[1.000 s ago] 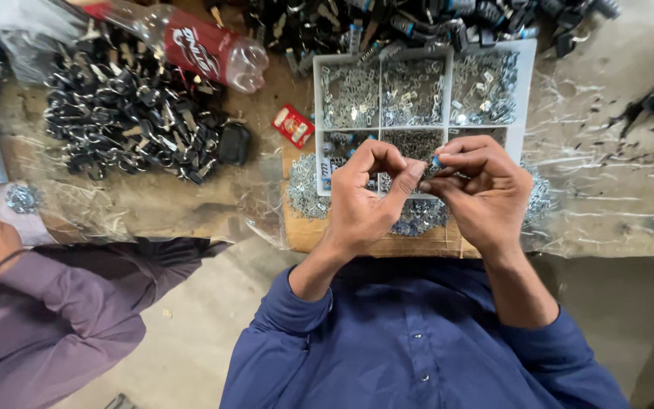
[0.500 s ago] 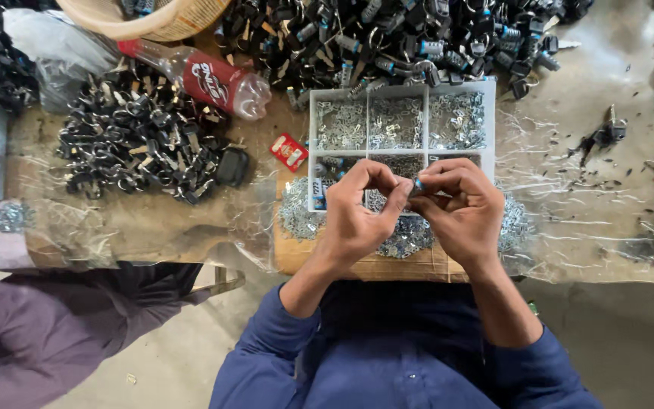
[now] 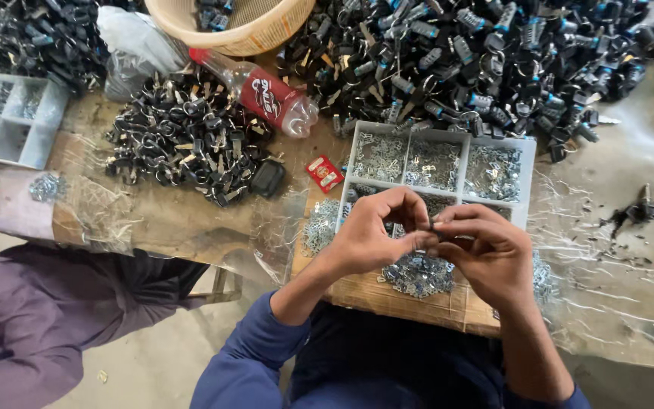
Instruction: The person assembles small key cylinders by inserting metal pins into a blue and white plastic housing. They repeatedly pick up pins from a compartmentalized tray and insert them into the cylinder, then place the assembled unit into a designated compartment.
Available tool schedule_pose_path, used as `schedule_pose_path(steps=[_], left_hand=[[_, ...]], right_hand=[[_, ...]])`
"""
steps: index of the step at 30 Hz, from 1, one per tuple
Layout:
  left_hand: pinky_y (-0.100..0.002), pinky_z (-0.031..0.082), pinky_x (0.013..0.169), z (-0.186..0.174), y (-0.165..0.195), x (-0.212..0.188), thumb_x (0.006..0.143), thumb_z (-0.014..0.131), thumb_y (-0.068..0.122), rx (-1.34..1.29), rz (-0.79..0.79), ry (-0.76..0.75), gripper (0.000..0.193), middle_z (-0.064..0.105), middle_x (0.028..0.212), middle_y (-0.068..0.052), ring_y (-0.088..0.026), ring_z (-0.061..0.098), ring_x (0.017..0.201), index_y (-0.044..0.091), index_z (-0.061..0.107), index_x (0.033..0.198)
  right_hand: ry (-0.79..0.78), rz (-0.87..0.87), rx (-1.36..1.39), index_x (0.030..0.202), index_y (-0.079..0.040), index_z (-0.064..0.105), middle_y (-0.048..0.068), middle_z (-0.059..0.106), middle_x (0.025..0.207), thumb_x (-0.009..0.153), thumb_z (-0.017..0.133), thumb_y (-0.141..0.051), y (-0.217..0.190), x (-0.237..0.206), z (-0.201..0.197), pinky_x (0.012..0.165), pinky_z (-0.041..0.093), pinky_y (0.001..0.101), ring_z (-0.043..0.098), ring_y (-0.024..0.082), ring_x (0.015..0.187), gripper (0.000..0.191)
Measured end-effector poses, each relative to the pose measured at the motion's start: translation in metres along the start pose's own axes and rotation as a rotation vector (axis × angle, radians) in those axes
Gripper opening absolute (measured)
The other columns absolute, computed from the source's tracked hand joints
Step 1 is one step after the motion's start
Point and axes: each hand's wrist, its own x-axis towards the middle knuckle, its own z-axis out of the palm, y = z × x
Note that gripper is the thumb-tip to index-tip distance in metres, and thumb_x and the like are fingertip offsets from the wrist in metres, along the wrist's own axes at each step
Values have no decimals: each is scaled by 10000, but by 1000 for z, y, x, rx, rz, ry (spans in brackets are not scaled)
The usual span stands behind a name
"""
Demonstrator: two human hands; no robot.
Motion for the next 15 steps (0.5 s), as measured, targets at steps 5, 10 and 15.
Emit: schedule_pose_path(steps=[5,10,15], left_hand=[[-358,506,842,1,2,2,902,786,106,616,302,185,111,704,925,-34,-209,619,886,64,711,974],[-421,452,866,9,1,9,875,780,154,1013,313,142,77,683,880,-62,-289,571,917,101,725,883],[-418,435,833,16,-6,7,824,761,220,1038,310,157,183,676,926,-76,-304,551,918,85,735,945]], right_hand=[[108,27,70,1135,51,693,130,676,1213,855,724,157,7,7,2,918,656,303,702,165,1055,301],[214,102,77,1196,79,655,145,677,1216,895,690,190,8,4,5,855,648,279,722,175,1053,322],[237,90,29,1164,103,658,172,650,1305,884,682,227,6,2,3,935,633,291,717,203,1088,307]])
